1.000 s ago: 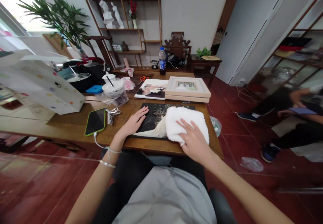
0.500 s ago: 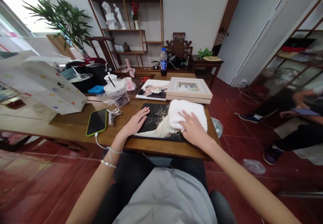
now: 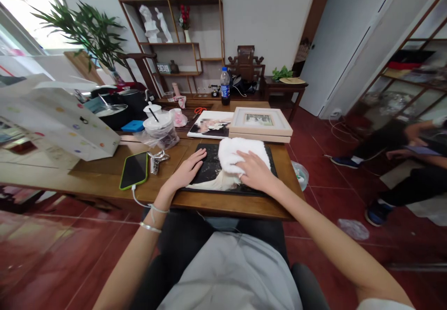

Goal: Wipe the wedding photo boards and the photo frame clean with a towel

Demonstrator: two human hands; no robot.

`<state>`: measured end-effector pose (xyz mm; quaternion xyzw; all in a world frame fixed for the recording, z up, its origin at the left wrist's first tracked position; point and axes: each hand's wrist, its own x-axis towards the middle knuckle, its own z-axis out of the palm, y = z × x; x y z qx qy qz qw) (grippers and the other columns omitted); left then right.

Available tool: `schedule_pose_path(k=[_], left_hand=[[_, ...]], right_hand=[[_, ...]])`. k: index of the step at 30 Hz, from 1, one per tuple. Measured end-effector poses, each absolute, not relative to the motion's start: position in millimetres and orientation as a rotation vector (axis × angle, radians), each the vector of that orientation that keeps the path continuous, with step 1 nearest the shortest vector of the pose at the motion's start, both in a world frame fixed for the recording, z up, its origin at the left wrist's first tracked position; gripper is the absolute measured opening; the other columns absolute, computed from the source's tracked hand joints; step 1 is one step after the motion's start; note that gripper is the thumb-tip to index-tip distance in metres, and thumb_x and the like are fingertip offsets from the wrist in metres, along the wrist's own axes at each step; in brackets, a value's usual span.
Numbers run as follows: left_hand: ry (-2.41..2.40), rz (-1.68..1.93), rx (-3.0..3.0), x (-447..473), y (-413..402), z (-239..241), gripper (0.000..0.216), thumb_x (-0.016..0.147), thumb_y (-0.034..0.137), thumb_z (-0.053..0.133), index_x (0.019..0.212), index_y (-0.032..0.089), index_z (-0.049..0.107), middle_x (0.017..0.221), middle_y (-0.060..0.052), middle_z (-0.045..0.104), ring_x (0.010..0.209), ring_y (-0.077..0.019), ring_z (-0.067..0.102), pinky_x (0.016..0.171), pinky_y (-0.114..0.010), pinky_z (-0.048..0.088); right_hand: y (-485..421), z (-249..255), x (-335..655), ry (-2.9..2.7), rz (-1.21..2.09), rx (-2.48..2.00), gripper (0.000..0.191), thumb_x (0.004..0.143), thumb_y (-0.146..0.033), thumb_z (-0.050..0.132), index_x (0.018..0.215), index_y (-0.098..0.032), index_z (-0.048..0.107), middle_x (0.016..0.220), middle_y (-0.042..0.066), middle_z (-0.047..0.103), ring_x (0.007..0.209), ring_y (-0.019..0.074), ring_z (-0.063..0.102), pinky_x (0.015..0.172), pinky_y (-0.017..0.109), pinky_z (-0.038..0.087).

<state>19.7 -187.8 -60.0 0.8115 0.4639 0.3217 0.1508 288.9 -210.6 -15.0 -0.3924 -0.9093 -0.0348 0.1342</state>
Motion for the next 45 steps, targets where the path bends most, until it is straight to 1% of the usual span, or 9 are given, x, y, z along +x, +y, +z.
schedule_pose_path(k=[6,13,18,24,29,33,37,41,45], left_hand=[[1.329,0.905,2.34,19,-185,-58,0.042,0.09,0.029,0.033,0.125,0.013,0.049,0.139,-0.01,0.041,0.132,-0.0175,0.032,0.11,-0.04,0.025],[1.32,0.899,2.327,19,-182,-56,0.042,0.09,0.028,0.033,0.125,0.014,0.049,0.139,-0.01,0.041,0.131,-0.0185,0.033,0.11,-0.041,0.025],[1.33,0.927,2.291,20,-184,-58,0.041,0.09,0.029,0.032,0.125,0.017,0.049,0.139,-0.008,0.041,0.132,-0.0184,0.032,0.109,-0.042,0.026],[1.341,0.9,2.291,19,-185,-59,0.042,0.091,0.029,0.031,0.127,0.016,0.047,0.14,-0.009,0.039,0.132,-0.0184,0.031,0.11,-0.041,0.024],[1.328,0.905,2.31,19,-185,-58,0.043,0.09,0.029,0.031,0.126,0.011,0.048,0.139,-0.012,0.041,0.132,-0.0185,0.031,0.11,-0.039,0.024],[1.319,0.933,2.303,20,-185,-57,0.041,0.09,0.029,0.033,0.124,0.014,0.049,0.138,-0.01,0.042,0.132,-0.019,0.032,0.11,-0.041,0.024],[1.317,0.931,2.292,20,-187,-54,0.041,0.089,0.029,0.034,0.124,0.014,0.05,0.138,-0.01,0.042,0.131,-0.0192,0.033,0.11,-0.041,0.025],[1.305,0.961,2.28,20,-187,-53,0.04,0.089,0.029,0.035,0.123,0.014,0.051,0.137,-0.009,0.043,0.131,-0.0192,0.034,0.11,-0.042,0.025],[1.304,0.968,2.278,21,-185,-54,0.04,0.088,0.028,0.035,0.123,0.016,0.051,0.137,-0.008,0.044,0.13,-0.0197,0.034,0.11,-0.043,0.025]], right_hand=[[-173,-25,310,-2.507,-0.171,-1.335,0.036,0.082,-0.021,0.041,0.113,-0.012,0.058,0.131,0.015,0.047,0.123,0.0263,0.04,0.104,0.044,0.028],[-185,-25,302,-2.521,-0.213,-1.33,0.032,0.079,-0.019,0.045,0.106,-0.013,0.062,0.135,0.016,0.043,0.127,0.0275,0.034,0.103,0.049,0.025],[-227,-15,282,-2.628,-0.103,-1.199,0.035,0.069,-0.009,0.049,0.1,-0.016,0.064,0.138,0.012,0.04,0.131,0.0282,0.026,0.104,0.053,0.019],[-289,-7,267,-2.76,0.088,-0.956,0.029,0.064,-0.007,0.051,0.086,-0.017,0.067,0.141,0.009,0.036,0.134,0.0252,0.02,0.109,0.048,0.012],[-272,-10,275,-2.699,0.123,-0.945,0.03,0.07,-0.01,0.049,0.094,-0.018,0.065,0.138,0.009,0.041,0.13,0.0214,0.03,0.109,0.044,0.019],[-226,-12,289,-2.61,0.06,-1.114,0.029,0.078,-0.016,0.045,0.101,-0.015,0.063,0.133,0.013,0.046,0.124,0.0245,0.039,0.105,0.045,0.026],[-189,-12,303,-2.497,0.055,-1.319,0.032,0.085,-0.022,0.039,0.11,-0.018,0.059,0.121,0.009,0.057,0.115,0.0268,0.047,0.098,0.044,0.034],[-175,-13,310,-2.454,0.072,-1.393,0.033,0.089,-0.031,0.036,0.11,-0.018,0.058,0.118,0.008,0.058,0.113,0.0271,0.047,0.095,0.041,0.036],[-173,-18,311,-2.467,0.04,-1.353,0.031,0.088,-0.026,0.037,0.107,-0.017,0.059,0.116,0.009,0.058,0.113,0.0263,0.047,0.095,0.041,0.035]])
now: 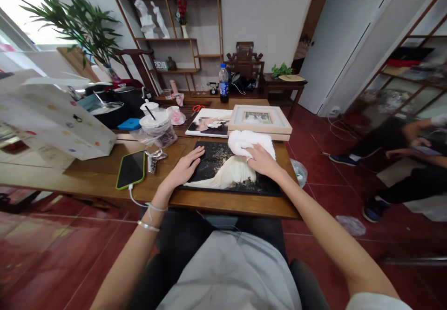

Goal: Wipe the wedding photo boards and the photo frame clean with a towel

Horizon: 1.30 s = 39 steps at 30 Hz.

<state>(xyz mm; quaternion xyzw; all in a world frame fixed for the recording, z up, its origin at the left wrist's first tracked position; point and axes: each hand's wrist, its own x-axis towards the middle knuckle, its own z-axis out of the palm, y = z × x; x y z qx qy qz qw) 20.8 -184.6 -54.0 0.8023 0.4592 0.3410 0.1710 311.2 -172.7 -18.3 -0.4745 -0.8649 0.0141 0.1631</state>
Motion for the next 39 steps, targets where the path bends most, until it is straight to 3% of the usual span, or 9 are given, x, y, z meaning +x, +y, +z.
schedule_pose_path(k=[6,10,16,23,32,39], left_hand=[[1.3,0.95,2.3,21,-184,-54,0.041,0.088,0.027,0.034,0.123,0.012,0.051,0.137,-0.011,0.043,0.13,-0.02,0.035,0.11,-0.042,0.025],[1.307,0.943,2.302,21,-185,-53,0.041,0.089,0.028,0.034,0.124,0.015,0.051,0.138,-0.008,0.043,0.13,-0.02,0.034,0.11,-0.043,0.025],[1.31,0.931,2.32,20,-186,-53,0.041,0.089,0.028,0.033,0.125,0.015,0.05,0.138,-0.008,0.042,0.131,-0.0192,0.034,0.11,-0.042,0.025],[1.316,0.93,2.326,21,-187,-53,0.042,0.089,0.028,0.033,0.123,0.01,0.051,0.137,-0.012,0.043,0.131,-0.0193,0.034,0.11,-0.04,0.025],[1.302,0.942,2.335,19,-185,-55,0.041,0.09,0.028,0.033,0.124,0.013,0.051,0.138,-0.009,0.042,0.131,-0.0183,0.033,0.11,-0.039,0.025],[1.304,0.936,2.327,21,-186,-53,0.042,0.089,0.027,0.034,0.123,0.009,0.051,0.137,-0.013,0.042,0.131,-0.0201,0.034,0.11,-0.04,0.025]], right_hand=[[-185,-19,302,-2.519,-0.094,-1.337,0.032,0.082,-0.019,0.042,0.108,-0.014,0.06,0.13,0.014,0.049,0.124,0.0269,0.037,0.102,0.048,0.026],[-224,-16,283,-2.599,-0.116,-1.286,0.035,0.072,-0.011,0.048,0.105,-0.014,0.062,0.136,0.016,0.041,0.13,0.0291,0.028,0.103,0.054,0.02],[-287,-11,262,-2.771,-0.001,-0.981,0.021,0.068,-0.013,0.054,0.085,-0.015,0.067,0.141,0.014,0.034,0.133,0.0297,0.019,0.107,0.053,0.013],[-251,-12,269,-2.697,0.008,-1.043,0.032,0.069,-0.012,0.052,0.098,-0.017,0.065,0.136,0.014,0.043,0.129,0.0254,0.03,0.106,0.049,0.02],[-171,-10,296,-2.511,-0.029,-1.331,0.032,0.084,-0.02,0.04,0.107,-0.015,0.061,0.113,0.012,0.06,0.109,0.0264,0.05,0.094,0.041,0.037],[-205,-17,276,-2.582,-0.134,-1.335,0.037,0.074,-0.013,0.048,0.109,-0.014,0.06,0.136,0.014,0.043,0.129,0.0284,0.029,0.103,0.052,0.021]])
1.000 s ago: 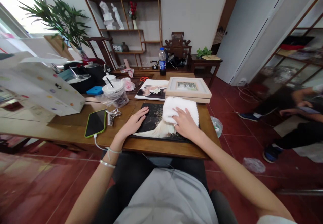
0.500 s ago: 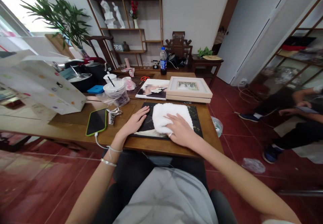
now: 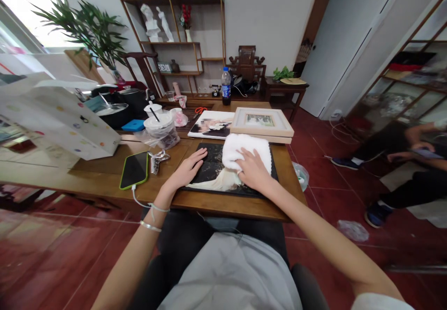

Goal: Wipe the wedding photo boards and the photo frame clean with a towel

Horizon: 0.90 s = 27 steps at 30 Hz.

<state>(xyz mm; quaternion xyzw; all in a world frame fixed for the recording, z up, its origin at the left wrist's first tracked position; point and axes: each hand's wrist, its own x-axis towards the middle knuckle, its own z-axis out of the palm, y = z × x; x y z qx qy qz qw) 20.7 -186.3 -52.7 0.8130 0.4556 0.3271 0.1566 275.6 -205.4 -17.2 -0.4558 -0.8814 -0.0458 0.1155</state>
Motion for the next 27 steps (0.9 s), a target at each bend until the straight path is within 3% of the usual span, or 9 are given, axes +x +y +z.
schedule_pose_path(k=[10,15,20,27], left_hand=[[1.324,0.923,2.312,21,-187,-51,0.041,0.089,0.026,0.034,0.124,0.011,0.051,0.138,-0.011,0.042,0.131,-0.0193,0.033,0.11,-0.04,0.026],[1.306,0.932,2.327,20,-186,-53,0.041,0.089,0.026,0.033,0.123,0.011,0.051,0.138,-0.011,0.042,0.131,-0.0197,0.033,0.11,-0.041,0.026],[1.31,0.939,2.332,20,-184,-56,0.041,0.09,0.027,0.034,0.123,0.012,0.051,0.137,-0.011,0.043,0.131,-0.0192,0.034,0.11,-0.04,0.025],[1.298,0.948,2.317,19,-185,-55,0.041,0.089,0.027,0.035,0.123,0.011,0.051,0.137,-0.011,0.043,0.131,-0.019,0.034,0.11,-0.039,0.025]], right_hand=[[-298,-4,252,-2.797,0.115,-0.945,0.021,0.069,-0.017,0.055,0.086,-0.016,0.067,0.139,0.012,0.039,0.132,0.027,0.025,0.108,0.048,0.016],[-267,-8,257,-2.69,0.137,-0.967,0.029,0.071,-0.012,0.05,0.096,-0.016,0.065,0.135,0.013,0.044,0.129,0.0235,0.03,0.106,0.046,0.02],[-214,-7,259,-2.643,0.093,-1.088,0.037,0.077,-0.011,0.044,0.112,-0.012,0.057,0.131,0.016,0.047,0.128,0.0263,0.032,0.103,0.048,0.025],[-174,-6,272,-2.548,0.091,-1.289,0.032,0.085,-0.018,0.04,0.112,-0.013,0.057,0.118,0.013,0.056,0.11,0.0274,0.047,0.093,0.04,0.034]])
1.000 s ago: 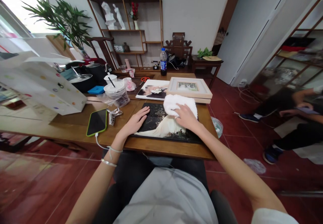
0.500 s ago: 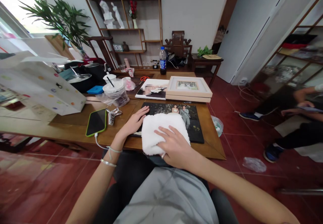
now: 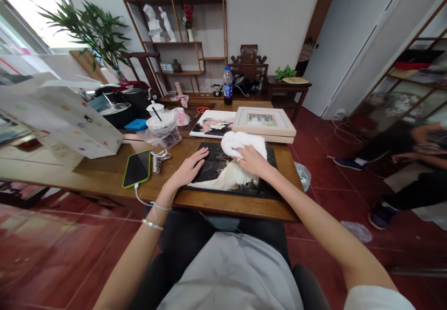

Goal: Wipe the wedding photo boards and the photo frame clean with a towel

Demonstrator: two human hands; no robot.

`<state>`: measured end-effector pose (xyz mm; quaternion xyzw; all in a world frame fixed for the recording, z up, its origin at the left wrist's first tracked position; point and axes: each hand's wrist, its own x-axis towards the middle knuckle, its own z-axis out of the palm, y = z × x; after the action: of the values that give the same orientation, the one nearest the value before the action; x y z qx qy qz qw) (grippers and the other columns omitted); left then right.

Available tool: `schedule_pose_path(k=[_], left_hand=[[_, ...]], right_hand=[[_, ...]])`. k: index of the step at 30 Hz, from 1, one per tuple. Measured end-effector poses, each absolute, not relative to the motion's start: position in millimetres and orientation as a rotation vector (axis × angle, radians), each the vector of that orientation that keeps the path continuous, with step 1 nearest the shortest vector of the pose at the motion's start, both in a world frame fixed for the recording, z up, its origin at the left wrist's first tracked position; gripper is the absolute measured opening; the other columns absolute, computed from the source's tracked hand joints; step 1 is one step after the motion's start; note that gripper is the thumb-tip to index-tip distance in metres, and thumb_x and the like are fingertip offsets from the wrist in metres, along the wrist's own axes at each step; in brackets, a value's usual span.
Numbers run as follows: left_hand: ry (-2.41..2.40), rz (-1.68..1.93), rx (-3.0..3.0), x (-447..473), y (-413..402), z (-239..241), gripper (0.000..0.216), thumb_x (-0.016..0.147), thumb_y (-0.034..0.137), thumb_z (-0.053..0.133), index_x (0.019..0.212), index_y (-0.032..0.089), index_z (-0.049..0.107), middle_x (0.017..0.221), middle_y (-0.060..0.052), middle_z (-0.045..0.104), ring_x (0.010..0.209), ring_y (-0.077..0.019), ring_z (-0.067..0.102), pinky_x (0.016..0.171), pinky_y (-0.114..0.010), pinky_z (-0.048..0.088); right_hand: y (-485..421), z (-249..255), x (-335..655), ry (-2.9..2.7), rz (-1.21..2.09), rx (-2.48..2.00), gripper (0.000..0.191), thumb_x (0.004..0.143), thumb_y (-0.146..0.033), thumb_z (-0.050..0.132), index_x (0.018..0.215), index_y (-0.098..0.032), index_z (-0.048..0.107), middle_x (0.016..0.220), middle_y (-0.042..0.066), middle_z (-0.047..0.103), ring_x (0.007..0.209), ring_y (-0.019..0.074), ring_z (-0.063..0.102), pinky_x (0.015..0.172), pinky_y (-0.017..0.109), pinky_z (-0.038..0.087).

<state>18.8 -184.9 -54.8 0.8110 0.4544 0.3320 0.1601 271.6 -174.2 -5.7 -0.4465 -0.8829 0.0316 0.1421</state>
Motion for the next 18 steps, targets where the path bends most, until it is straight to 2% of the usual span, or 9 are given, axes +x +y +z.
schedule_pose_path(k=[4,7,13,18], left_hand=[[1.301,0.955,2.314,19,-185,-55,0.04,0.089,0.028,0.036,0.122,0.011,0.052,0.137,-0.011,0.043,0.131,-0.0191,0.034,0.11,-0.039,0.025],[1.305,0.953,2.311,19,-185,-55,0.04,0.089,0.028,0.036,0.122,0.011,0.052,0.136,-0.011,0.044,0.13,-0.0191,0.034,0.11,-0.04,0.025],[1.329,0.932,2.299,19,-185,-56,0.04,0.089,0.029,0.036,0.123,0.017,0.051,0.137,-0.007,0.043,0.131,-0.0184,0.034,0.11,-0.04,0.026],[1.327,0.938,2.301,19,-185,-56,0.04,0.089,0.03,0.036,0.122,0.016,0.052,0.138,-0.008,0.043,0.13,-0.0185,0.035,0.11,-0.039,0.026]], right_hand=[[-170,-7,281,-2.489,0.103,-1.363,0.03,0.088,-0.025,0.039,0.109,-0.014,0.058,0.109,0.012,0.06,0.103,0.0272,0.049,0.086,0.037,0.037],[-171,-8,282,-2.5,0.065,-1.36,0.031,0.087,-0.021,0.039,0.11,-0.014,0.058,0.111,0.013,0.06,0.105,0.027,0.049,0.088,0.038,0.037],[-180,-14,274,-2.565,-0.032,-1.338,0.036,0.079,-0.012,0.043,0.111,-0.01,0.058,0.13,0.018,0.047,0.126,0.0275,0.034,0.101,0.046,0.024],[-220,-13,263,-2.627,-0.004,-1.253,0.037,0.073,-0.009,0.045,0.107,-0.013,0.061,0.136,0.017,0.042,0.131,0.0276,0.026,0.103,0.054,0.017]])
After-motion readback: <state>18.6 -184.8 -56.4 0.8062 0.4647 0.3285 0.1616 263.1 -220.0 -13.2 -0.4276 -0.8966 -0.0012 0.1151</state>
